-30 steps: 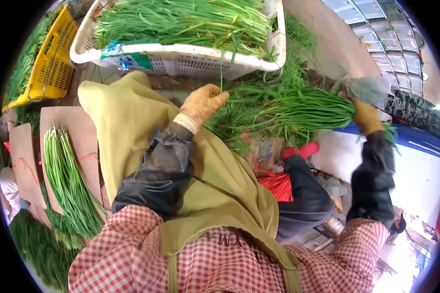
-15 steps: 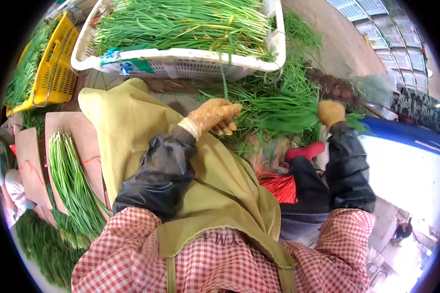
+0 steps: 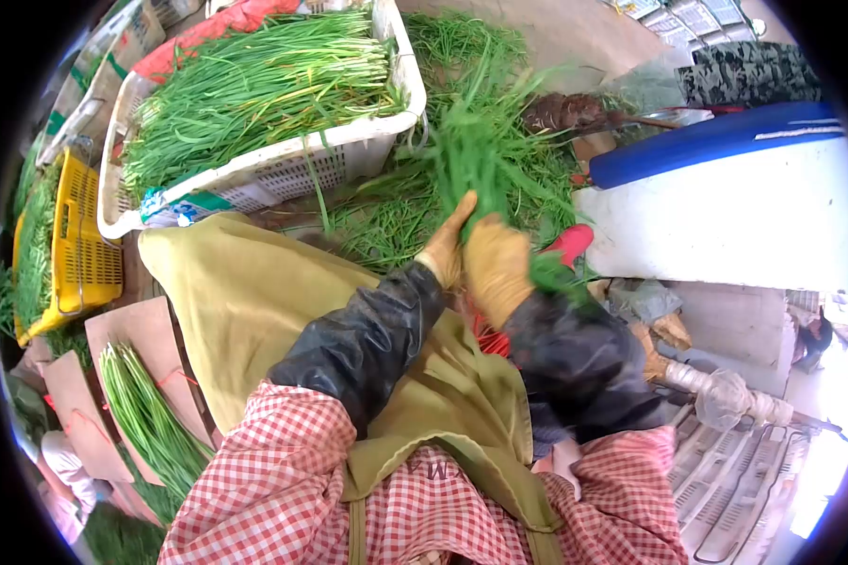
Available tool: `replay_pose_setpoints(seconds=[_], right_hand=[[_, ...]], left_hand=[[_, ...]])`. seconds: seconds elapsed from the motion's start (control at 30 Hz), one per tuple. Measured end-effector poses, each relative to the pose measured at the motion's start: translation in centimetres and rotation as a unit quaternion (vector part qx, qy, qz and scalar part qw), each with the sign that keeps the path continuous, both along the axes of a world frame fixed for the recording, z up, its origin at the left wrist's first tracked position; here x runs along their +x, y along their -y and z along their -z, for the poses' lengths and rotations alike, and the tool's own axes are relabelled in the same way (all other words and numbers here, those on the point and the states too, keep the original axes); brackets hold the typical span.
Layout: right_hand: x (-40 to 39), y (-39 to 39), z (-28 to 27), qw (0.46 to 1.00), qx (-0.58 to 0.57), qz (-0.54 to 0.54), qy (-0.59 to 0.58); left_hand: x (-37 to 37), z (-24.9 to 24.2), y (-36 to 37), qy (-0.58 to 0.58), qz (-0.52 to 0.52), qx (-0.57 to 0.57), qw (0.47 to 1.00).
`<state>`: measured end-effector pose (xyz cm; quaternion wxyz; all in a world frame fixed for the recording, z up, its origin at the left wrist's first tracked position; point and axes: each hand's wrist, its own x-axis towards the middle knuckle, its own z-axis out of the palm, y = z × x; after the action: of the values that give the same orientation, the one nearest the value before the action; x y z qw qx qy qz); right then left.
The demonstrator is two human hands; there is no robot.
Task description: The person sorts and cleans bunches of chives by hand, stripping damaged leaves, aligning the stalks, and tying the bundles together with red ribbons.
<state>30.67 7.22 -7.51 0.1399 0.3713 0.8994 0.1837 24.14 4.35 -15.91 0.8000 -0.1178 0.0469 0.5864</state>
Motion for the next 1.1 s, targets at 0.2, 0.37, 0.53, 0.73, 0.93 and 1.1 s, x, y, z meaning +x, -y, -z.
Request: replay_pose_setpoints(seconds=[0.2,0.37,0.53,0.73,0.93,1.1], right_hand=[[3.4,8.0,2.0,0.933,-0.344,0.054,-0.096],[10.3,4.0,3.4,0.361,-0.633,0.385,-0.566],[13.6,0.2,9.8,0.406,-0.516,0.363,-0.661],[10.0,-13.4,11.1,0.737,-0.192,0.237,-0.604],[9.0,-18.4,28.9,0.416,-0.574,0.560,-0.429],[5.7,-7.0,22.5,0.251,-0.770,0.448,-0.378]], left_hand=[[-0.8,5.6,5.6,-0.166,0.012,-0.219,0.962],[-2.4,6.6,5.2,-0.153,0.024,-0.190,0.970],[-2.9,8.1,5.5,-0.126,0.008,-0.098,0.987],[-3.0,7.0,6.5,-0.147,0.020,-0.136,0.979],[-3.3,7.5,6.5,-0.094,0.055,-0.169,0.980],[-2.5,5.9,6.1,-0.201,0.085,-0.251,0.943]])
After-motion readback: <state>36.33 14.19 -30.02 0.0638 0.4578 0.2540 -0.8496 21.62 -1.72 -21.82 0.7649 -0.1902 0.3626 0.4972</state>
